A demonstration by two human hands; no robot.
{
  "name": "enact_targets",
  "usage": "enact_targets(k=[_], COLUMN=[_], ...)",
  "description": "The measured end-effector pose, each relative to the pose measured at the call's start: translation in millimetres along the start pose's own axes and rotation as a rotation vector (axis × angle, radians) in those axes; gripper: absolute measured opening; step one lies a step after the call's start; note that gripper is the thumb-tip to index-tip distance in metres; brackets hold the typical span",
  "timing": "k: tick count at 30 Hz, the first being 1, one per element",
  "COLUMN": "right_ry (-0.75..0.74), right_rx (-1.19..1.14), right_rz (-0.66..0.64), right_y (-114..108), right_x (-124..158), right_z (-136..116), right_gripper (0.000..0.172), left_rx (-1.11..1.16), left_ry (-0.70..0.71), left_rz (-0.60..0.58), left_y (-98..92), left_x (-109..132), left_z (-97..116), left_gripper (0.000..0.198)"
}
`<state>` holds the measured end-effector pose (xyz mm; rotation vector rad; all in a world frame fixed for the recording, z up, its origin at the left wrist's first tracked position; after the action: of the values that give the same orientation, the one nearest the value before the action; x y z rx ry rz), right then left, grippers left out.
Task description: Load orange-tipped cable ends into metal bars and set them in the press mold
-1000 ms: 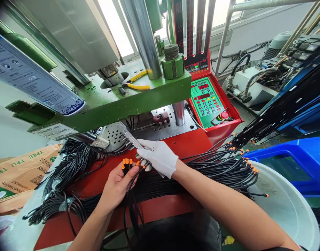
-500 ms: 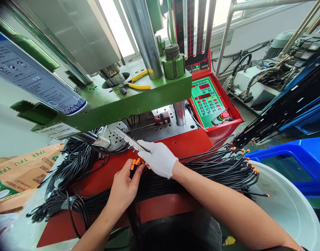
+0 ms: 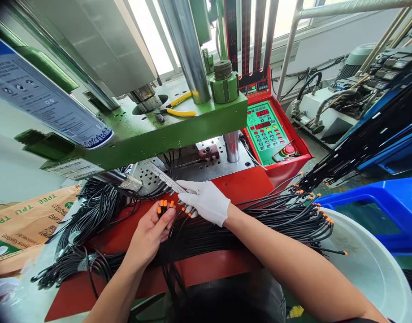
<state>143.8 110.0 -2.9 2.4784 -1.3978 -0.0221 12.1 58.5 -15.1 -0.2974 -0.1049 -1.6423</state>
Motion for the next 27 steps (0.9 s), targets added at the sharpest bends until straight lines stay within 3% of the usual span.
enact_targets(k=[8, 19, 27], right_ry=[-0.001, 0.020, -0.092], right_rx=[-0.012, -0.048, 0.192], right_rz=[-0.015, -0.048, -0.008], right_y=[0.7, 4.7, 0.7], right_x=[0.3, 5.4, 3.1], right_z=[-3.7, -10.6, -5.9], right_gripper=[0.052, 0.051, 0.049], left_rx=[-0.115, -0.003, -0.136], left_ry=[0.038, 0.004, -0.005], left_rz=[0.005, -0.061, -0.021], left_y=[-2.9, -1.2, -0.8], left_x=[-0.8, -2.0, -2.6], left_z=[1.5, -4.7, -6.8], left_gripper=[0.027, 0.029, 0.030])
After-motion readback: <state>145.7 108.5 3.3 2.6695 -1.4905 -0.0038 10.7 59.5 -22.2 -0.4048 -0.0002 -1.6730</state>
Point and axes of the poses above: each hand's wrist, its own x-axis away from the middle knuckle, its own y-axis out of the palm, z = x × y, the point moved 7 cm from there along -x, towards the middle knuckle, and after that the axes turned 2 degrees about -x, right-handed, at the moved point
